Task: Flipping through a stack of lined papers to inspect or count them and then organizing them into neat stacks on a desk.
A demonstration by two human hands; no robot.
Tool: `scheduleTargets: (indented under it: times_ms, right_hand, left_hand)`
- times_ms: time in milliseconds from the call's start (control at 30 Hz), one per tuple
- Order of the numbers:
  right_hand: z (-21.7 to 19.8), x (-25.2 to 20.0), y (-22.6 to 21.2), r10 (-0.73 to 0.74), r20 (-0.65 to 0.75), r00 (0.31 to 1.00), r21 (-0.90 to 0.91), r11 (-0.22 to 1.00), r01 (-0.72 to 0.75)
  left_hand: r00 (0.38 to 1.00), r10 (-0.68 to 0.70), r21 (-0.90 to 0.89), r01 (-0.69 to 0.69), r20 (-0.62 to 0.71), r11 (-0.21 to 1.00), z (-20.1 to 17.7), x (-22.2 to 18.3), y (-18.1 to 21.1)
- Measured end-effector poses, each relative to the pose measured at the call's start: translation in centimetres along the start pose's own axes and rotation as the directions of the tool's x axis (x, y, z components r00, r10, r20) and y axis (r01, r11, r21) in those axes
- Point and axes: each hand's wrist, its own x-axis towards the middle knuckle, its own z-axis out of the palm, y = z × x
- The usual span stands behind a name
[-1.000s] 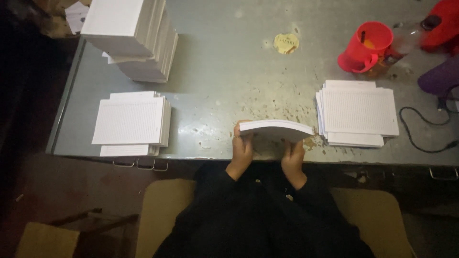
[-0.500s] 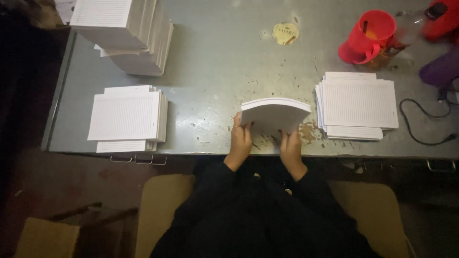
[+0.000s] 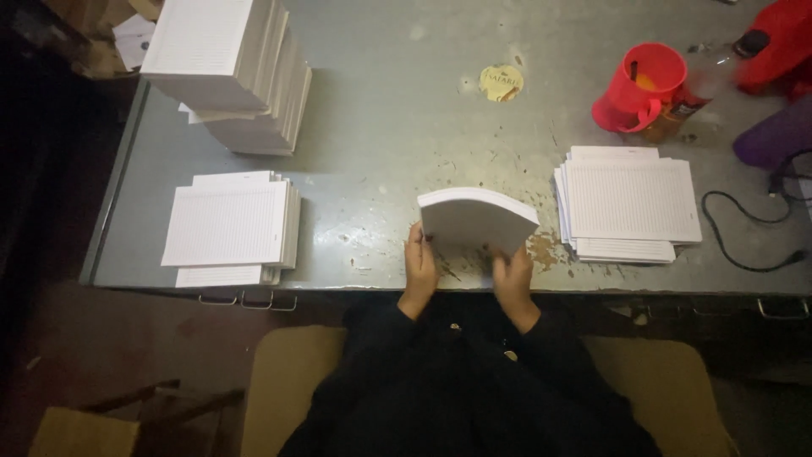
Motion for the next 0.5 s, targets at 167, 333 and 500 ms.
scheduleTargets:
  times_ms: [167, 333, 500]
  right_hand:
    - [0.1, -1.9, 8.3, 0.108, 0.122, 0.987, -0.098, 0.991, -0.096]
    - [-1.3, 0.9, 2.5, 0.143, 0.120, 0.982, -0.130, 0.983, -0.128]
    - [-1.9, 0.8, 2.0, 0.232, 0.150, 0.961, -0.007, 0.972, -0.234]
  left_hand:
    - [0.996, -0.070, 0.078, 0.065, 0.059, 0.995, -1.6, -0.3, -2.7]
    - [0.970, -0.192, 0.029, 0.190, 0.149, 0.981, -2.5, 0.3, -4.4]
    - [0.971, -0.210, -0.002, 0.212, 0.117, 0.977, -2.7, -0.1, -4.9]
